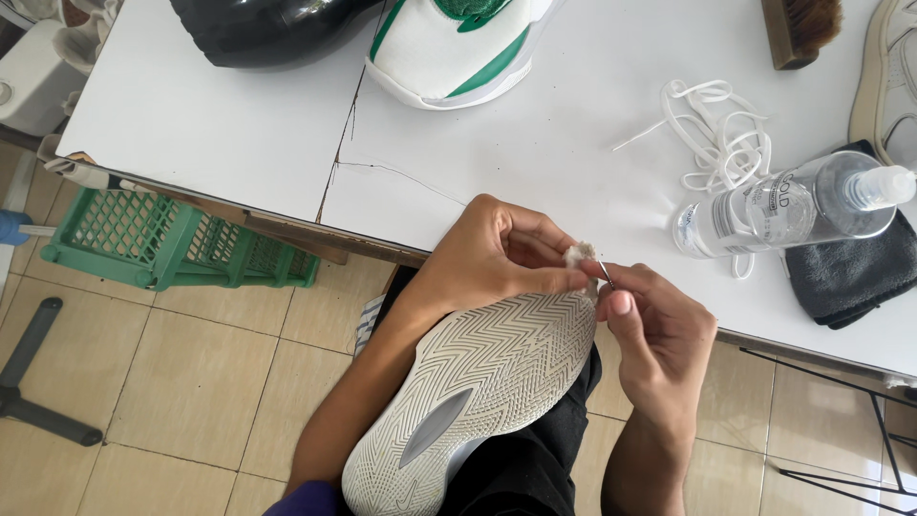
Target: The person cleans the white sole of a green and white sneaker using a small white cloth. They hold the shoe in their left hand and rub the textured bottom with the cloth in their right hand, focusing on the tread pattern.
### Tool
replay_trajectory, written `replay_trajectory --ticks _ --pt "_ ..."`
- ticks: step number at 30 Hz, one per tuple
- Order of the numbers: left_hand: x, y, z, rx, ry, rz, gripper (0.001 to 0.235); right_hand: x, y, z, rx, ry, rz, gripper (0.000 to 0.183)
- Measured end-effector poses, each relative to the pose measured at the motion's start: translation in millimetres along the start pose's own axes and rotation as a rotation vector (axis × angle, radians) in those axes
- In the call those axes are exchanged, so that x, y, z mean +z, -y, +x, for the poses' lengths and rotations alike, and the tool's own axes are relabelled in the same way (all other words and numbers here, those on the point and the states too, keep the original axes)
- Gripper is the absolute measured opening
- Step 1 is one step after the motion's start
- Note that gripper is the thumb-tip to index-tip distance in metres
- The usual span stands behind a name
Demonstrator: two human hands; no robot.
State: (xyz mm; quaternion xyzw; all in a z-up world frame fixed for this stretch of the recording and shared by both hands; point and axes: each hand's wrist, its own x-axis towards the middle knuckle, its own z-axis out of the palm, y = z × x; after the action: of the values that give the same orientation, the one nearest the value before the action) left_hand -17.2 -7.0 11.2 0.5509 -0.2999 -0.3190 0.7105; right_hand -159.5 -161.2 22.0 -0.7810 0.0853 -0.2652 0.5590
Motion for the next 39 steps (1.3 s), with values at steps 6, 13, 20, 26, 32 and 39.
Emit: replay_trajectory --ticks 6,13,20,26,32,39 --pt "-5 5 1 -0.019 -0.016 0.003 0.03 -9 -15 -6 -0.197 -0.107 -0.304 0.009" --pt "0 -15 2 -0.188 -0.04 0.102 0.035 -9 -8 -15 -0.203 -0.099 -0.457 0.01" --pt "-8 -2 -1 -0.003 0.15 0.092 0.023 -15 -10 -19 -0.278 -0.119 -0.511 0.014" --pt "-3 -13 -1 -0.113 0.068 0.104 0.03 -14 -14 -21 -0.334 -0.062 -0.495 0.012" --pt "-3 -8 -5 -0.061 0.104 0.028 0.026 -19 -32 -24 -0.455 -0.067 -0.514 0.043" --pt "-2 -4 -8 0.051 0.192 -0.066 0.016 -22 -61 -24 -0.67 -0.196 -0.41 0.015"
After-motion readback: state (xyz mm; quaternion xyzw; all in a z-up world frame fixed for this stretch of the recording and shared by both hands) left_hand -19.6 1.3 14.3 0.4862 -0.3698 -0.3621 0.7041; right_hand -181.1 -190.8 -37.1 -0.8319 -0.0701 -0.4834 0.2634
